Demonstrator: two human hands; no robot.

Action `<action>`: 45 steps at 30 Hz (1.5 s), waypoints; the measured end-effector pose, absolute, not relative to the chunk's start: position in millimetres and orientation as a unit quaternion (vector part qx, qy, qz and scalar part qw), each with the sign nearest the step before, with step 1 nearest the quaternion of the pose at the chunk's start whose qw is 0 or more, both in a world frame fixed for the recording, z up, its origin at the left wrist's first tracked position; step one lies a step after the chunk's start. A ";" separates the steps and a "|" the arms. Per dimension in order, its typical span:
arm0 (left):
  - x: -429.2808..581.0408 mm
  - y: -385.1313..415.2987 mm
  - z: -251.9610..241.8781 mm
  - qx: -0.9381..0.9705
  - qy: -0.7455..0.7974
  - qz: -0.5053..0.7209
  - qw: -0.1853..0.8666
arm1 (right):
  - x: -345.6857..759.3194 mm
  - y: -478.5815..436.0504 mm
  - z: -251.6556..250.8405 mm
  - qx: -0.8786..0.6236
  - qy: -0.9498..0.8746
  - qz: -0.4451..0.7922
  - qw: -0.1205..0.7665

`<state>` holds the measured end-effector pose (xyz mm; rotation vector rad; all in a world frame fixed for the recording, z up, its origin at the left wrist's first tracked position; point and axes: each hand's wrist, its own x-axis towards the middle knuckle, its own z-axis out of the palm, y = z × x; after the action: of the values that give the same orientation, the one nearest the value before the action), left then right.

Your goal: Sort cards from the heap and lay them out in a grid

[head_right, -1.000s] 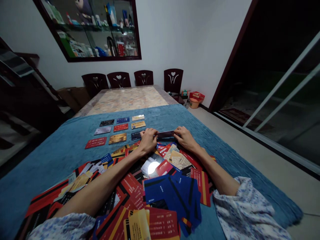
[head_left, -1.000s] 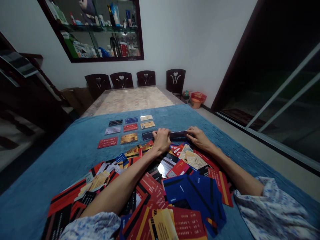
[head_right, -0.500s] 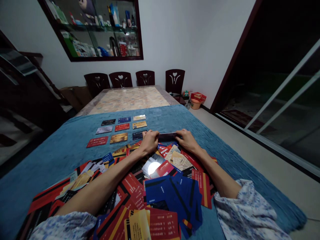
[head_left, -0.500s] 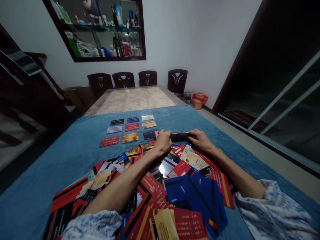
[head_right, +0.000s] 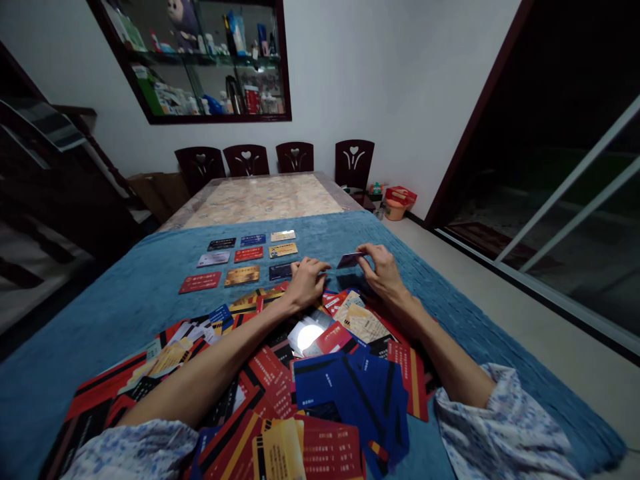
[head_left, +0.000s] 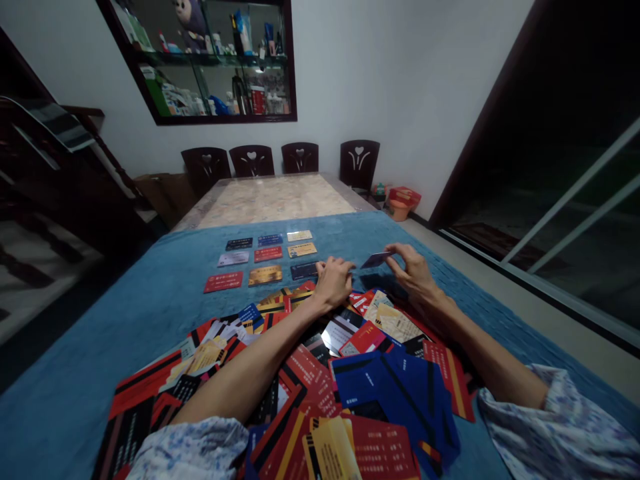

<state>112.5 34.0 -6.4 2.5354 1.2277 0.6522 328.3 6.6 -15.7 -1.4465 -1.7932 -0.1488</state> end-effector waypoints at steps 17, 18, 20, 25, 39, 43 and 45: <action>113.6 28.6 -1.1 0.856 0.396 0.304 0.138 | 301.6 4.9 -11.3 -0.454 -0.810 -0.220 0.299; 113.6 28.9 -1.4 0.856 0.396 0.300 0.139 | 301.9 6.5 -13.9 -0.447 -0.809 -0.231 0.305; 113.4 29.4 -2.4 0.861 0.394 0.292 0.135 | 303.4 9.0 -18.5 -0.444 -0.808 -0.237 0.307; 112.3 32.4 -7.2 0.876 0.390 0.261 0.109 | 306.5 11.3 -26.0 -0.467 -0.810 -0.197 0.297; 110.8 36.0 -5.0 0.866 0.439 0.224 0.086 | 317.7 8.5 -31.2 -0.503 -0.810 -0.212 0.212; 109.0 37.3 -0.5 0.848 0.460 0.247 0.096 | 316.2 8.5 -27.6 -0.509 -0.800 -0.233 0.217; 108.7 37.4 0.3 0.842 0.462 0.261 0.098 | 315.5 8.8 -26.8 -0.510 -0.794 -0.239 0.226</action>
<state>108.7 37.4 0.3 2.4913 1.3664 0.7722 315.5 8.8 -26.8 -1.4068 -2.1898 -0.6596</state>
